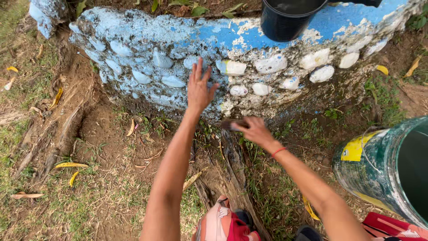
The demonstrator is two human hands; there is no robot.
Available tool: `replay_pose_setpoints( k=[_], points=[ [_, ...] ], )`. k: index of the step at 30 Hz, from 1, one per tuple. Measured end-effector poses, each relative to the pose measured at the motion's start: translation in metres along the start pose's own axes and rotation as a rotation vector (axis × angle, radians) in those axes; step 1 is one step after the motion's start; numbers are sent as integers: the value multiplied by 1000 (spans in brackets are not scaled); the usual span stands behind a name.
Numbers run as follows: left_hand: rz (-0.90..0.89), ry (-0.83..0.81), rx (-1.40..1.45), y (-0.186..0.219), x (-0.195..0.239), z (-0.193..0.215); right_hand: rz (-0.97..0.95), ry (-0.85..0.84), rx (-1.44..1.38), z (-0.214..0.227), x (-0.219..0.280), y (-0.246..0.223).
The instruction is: The person scrubs white decorative stones on a blue painted wall base using a brush and water. They pour water from a scoop onto the stones and scrub the surface by hand with a brush.
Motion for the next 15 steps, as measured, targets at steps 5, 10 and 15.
replay_pose_setpoints(
  k=[5, 10, 15],
  points=[
    [71, -59, -5, -16, 17, -46, -53, 62, -3, -2, -91, -89],
    [62, -37, -68, -29, 38, -58, -27, 7, 148, -6, -50, -60],
    [117, -33, 109, -27, 45, -56, -8, 40, -119, -1, 19, -7]
  ],
)
Point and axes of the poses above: each hand's wrist, its own x-axis away from the middle knuckle, its own z-axis out of the back of the hand, y = z × x, the point moved 9 cm from there along -x, towards the middle knuckle, and after that the axes turned 10 degrees about -y, right-handed, at the moved point
